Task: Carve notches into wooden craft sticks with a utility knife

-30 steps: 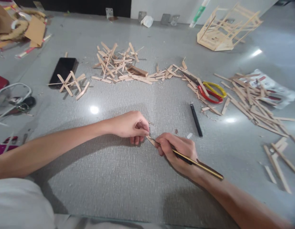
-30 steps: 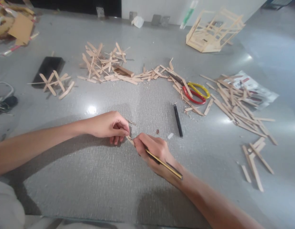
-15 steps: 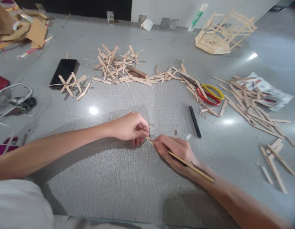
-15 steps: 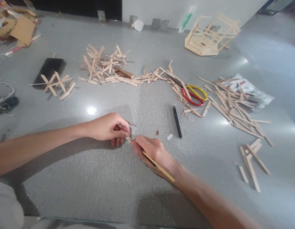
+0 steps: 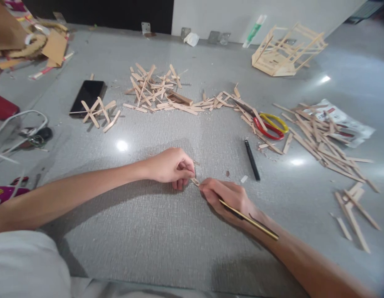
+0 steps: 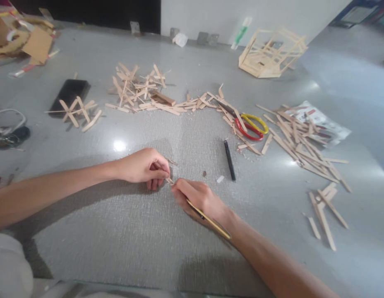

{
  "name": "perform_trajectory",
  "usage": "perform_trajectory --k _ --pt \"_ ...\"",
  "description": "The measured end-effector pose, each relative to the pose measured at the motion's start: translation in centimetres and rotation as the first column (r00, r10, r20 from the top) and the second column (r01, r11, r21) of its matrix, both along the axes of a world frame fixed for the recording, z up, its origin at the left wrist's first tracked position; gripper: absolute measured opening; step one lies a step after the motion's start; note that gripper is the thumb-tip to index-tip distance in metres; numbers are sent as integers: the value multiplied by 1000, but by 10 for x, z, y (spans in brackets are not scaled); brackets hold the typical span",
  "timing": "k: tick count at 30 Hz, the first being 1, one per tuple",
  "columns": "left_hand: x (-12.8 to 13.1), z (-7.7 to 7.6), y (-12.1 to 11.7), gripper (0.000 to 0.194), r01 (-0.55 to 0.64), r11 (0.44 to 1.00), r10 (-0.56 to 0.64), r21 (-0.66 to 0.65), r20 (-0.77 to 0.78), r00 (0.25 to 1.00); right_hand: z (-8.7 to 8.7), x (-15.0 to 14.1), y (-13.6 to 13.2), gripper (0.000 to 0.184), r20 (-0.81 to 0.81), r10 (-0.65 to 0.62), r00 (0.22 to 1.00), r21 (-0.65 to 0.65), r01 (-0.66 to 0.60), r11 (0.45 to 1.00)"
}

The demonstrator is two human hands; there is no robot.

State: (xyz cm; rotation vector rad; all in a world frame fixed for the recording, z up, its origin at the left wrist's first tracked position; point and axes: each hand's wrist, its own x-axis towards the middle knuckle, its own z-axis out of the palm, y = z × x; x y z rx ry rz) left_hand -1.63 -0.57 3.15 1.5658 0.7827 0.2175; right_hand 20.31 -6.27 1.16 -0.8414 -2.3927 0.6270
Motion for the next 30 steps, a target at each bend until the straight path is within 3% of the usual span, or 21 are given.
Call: perform_trajectory --k 6,20,23,27,30 --pt "0 2 0 20 9 999 -8 -37 17 1000 -7 3 -5 25 -43 -187 981 -138 179 974" --pt "1 2 0 22 9 1000 -9 -12 16 1000 -3 0 -3 25 -26 -192 981 -172 185 968" --pt "0 1 -1 21 17 1000 -17 5 9 1000 -3 0 -3 25 0 -186 983 -108 185 977" --pt "1 7 -4 18 71 983 -63 170 -49 997 0 -1 -1 24 14 -149 989 64 148 987" --pt "3 12 -9 25 165 891 -117 424 -137 984 6 -1 2 24 78 -26 997 195 10 981"
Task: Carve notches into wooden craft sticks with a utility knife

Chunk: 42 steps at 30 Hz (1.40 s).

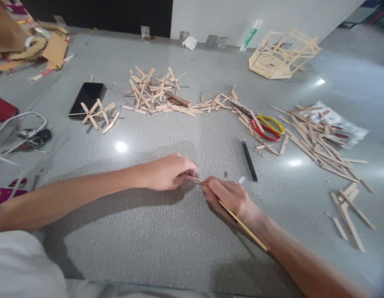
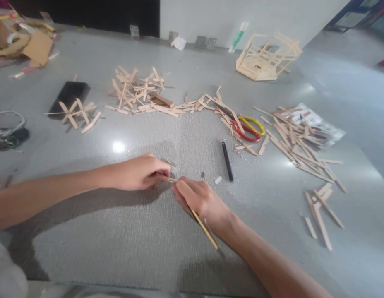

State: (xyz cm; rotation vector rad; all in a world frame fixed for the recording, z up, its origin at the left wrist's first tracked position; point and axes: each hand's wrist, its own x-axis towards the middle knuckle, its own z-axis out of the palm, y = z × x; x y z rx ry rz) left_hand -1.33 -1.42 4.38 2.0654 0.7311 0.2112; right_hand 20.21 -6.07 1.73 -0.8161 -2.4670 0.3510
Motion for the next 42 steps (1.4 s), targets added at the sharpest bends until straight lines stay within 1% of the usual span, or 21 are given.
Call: perform_trajectory --k 2,3,5,6,7,9,11,13,15,16,18,20,23,26,28,30,35,37,39,42 --pt "1 1 -3 26 8 993 -6 121 -15 1000 4 0 3 25 79 76 994 101 -84 991" --pt "2 0 -4 26 3 990 -1 141 -12 1000 5 1 4 25 120 100 988 149 -118 982" --pt "2 -2 -4 24 -15 992 15 125 5 1000 7 1 5 24 197 138 971 224 -182 958" --pt "2 -4 -4 24 -24 994 23 103 12 1000 6 1 6 24 221 155 963 236 -207 949" --pt "2 -5 -4 23 -33 996 31 79 18 999 6 2 6 23 225 164 960 220 -214 952" --pt "2 -6 -3 23 -52 998 51 41 25 998 3 1 4 24 155 131 979 122 -150 981" --pt "3 -6 -3 23 -79 997 79 21 25 997 0 0 1 26 34 27 999 -15 -27 1000" --pt "3 -6 -4 23 -107 994 106 21 28 994 -2 -2 -3 27 -57 -107 993 -132 99 986" --pt "4 -5 -5 22 -124 992 123 25 37 992 -4 -6 -6 29 -105 -240 965 -255 207 945" --pt "5 -5 -5 22 -129 991 128 24 41 991 -4 -7 -7 30 -123 -306 944 -332 251 909" --pt "5 -5 -5 23 -140 990 139 21 40 989 -3 -10 -9 34 -146 -403 903 -477 293 829" --pt "5 -5 -5 22 -147 989 146 19 32 989 -2 -12 -9 35 -169 -456 874 -570 291 768" --pt "5 -5 -6 23 -147 989 146 28 20 989 0 -15 -8 38 -209 -502 839 -656 261 708" --pt "5 -4 -5 26 -146 989 146 39 11 989 2 -17 -6 41 -244 -567 787 -756 213 620" --pt "6 -3 -5 26 -143 989 143 35 9 990 3 -18 -4 41 -243 -603 760 -801 193 567" --pt "6 -3 -4 25 -141 990 141 22 6 990 4 -19 -3 43 -232 -617 752 -822 188 538" --pt "5 -2 -2 25 -116 993 117 -24 2 993 2 -16 -1 46 -202 -622 756 -831 204 517" --pt "4 -3 -1 25 -111 993 111 -45 11 994 1 -14 -2 46 -196 -617 763 -831 205 517" --pt "3 -4 -1 25 -113 991 115 -75 22 993 1 -13 -3 45 -226 -610 759 -813 198 548" --pt "1 -5 0 24 -112 982 117 -150 28 993 1 -12 -6 43 -290 -577 763 -751 193 632"
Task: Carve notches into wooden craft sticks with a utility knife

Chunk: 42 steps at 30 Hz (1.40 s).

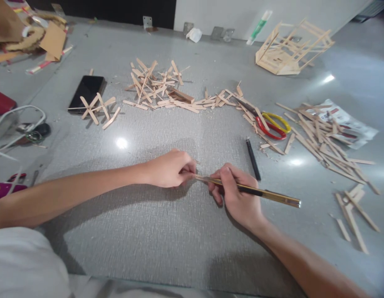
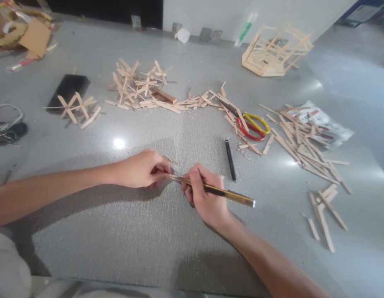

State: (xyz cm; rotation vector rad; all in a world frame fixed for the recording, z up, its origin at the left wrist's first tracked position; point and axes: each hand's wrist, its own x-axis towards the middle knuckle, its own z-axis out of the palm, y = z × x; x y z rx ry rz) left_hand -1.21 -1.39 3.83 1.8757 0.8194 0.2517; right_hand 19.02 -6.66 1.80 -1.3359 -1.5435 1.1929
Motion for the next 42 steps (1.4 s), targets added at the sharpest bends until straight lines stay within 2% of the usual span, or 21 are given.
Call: perform_trajectory --k 6,22,24,27,29,31,32,33,36,38,42 --pt "0 2 4 21 -6 988 6 -154 3 1000 -2 2 -3 36 117 37 992 98 -49 994" --pt "-2 2 7 24 10 976 -9 -219 3 1000 -4 4 -5 26 242 71 968 178 -116 977" --pt "-2 2 8 25 9 975 -7 -221 10 1000 -4 6 -5 25 345 108 932 261 -206 943" --pt "-2 0 7 25 10 974 -7 -224 15 1000 -1 8 -3 24 526 183 831 379 -422 824" --pt "-2 -1 7 24 7 976 -2 -219 20 1000 2 9 -1 26 602 218 768 406 -530 745" --pt "-1 -3 6 23 -2 979 7 -202 25 1000 5 8 0 27 634 243 734 400 -580 709" --pt "-1 -3 5 23 -10 982 15 -188 28 999 5 8 1 26 629 245 738 395 -574 717" --pt "-1 -3 4 24 -16 985 22 -170 33 999 5 8 1 27 610 239 756 381 -544 747" --pt "0 -4 1 24 -30 992 36 -126 44 998 3 6 3 32 462 182 868 283 -339 897" --pt "0 -4 -1 23 -37 995 42 -95 44 998 2 4 5 36 315 146 938 164 -205 965" --pt "2 -3 -4 26 -42 999 41 25 28 999 2 0 8 41 65 84 994 -16 -83 996"
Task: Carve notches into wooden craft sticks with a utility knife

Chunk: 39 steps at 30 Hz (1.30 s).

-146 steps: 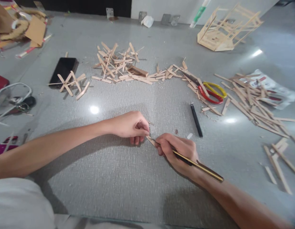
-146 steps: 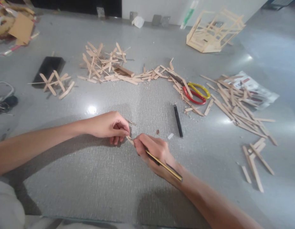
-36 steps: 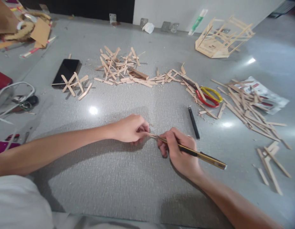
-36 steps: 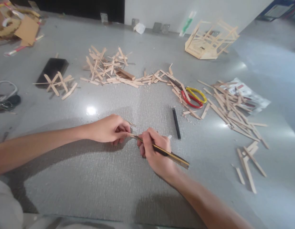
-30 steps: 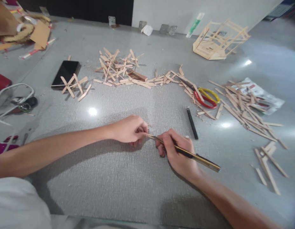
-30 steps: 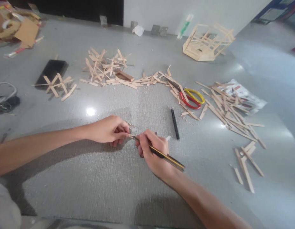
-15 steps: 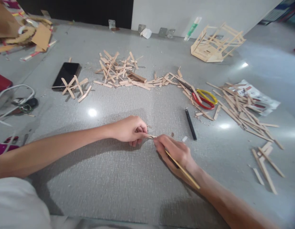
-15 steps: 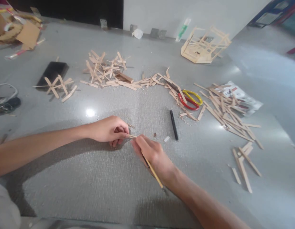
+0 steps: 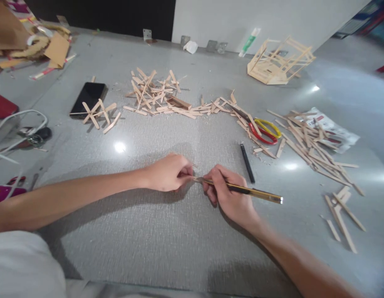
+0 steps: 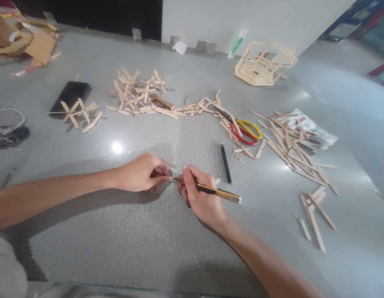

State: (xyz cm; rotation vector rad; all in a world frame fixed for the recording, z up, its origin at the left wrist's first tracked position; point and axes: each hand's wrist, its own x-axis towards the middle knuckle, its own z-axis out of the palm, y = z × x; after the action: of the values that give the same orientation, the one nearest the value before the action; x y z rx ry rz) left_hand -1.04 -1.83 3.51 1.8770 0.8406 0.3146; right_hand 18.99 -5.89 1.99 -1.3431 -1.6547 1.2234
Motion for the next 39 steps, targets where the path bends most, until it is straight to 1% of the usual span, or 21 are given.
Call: perform_trajectory --k 2,4,7,10,12,14,17,20,25,30,32,35,36,37,39 --pt "1 1 -1 25 -4 999 4 36 -16 1000 -1 -1 1 43 -53 -27 998 -72 24 997" --pt "1 1 -1 24 -5 999 6 36 -30 1000 -2 -1 3 44 -90 -48 995 -124 36 992" --pt "2 1 0 22 3 1000 -2 15 -38 999 -4 1 5 45 -108 -73 991 -155 55 986" --pt "1 1 1 22 12 1000 -12 -8 -32 999 -4 1 6 46 -60 -41 997 -154 31 988" --pt "0 1 2 21 15 999 -15 -34 -25 1000 -4 1 5 47 -28 -18 999 -144 14 989" --pt "-1 1 3 21 12 997 -13 -73 -20 1000 -4 1 3 47 -31 -27 999 -122 23 992" --pt "-2 0 4 21 0 989 -1 -148 -12 1000 -5 1 -1 45 -53 -53 997 -48 50 998" --pt "-2 -2 5 22 -5 980 5 -200 -1 1000 -7 2 -3 41 -28 -47 998 32 48 998" --pt "-2 -1 5 21 -17 974 17 -224 1 1000 -9 4 -5 38 35 -33 999 95 30 995" --pt "-3 1 6 22 1 974 -1 -227 1 1000 -9 4 -7 36 97 -25 995 136 11 991" --pt "-3 1 6 23 7 976 -6 -216 3 1000 -9 5 -8 34 163 -8 987 192 -24 981" --pt "-3 1 7 24 10 977 -8 -214 12 1000 -11 5 -11 33 261 55 964 285 -131 950" --pt "-3 1 7 25 8 975 -5 -221 14 1000 -12 5 -11 33 270 65 961 288 -145 947" --pt "-2 0 8 25 5 973 -2 -232 15 1000 -12 4 -10 33 257 62 964 270 -133 954" --pt "-1 0 8 24 -8 966 11 -259 12 1000 -11 0 -8 34 167 22 986 188 -54 981"
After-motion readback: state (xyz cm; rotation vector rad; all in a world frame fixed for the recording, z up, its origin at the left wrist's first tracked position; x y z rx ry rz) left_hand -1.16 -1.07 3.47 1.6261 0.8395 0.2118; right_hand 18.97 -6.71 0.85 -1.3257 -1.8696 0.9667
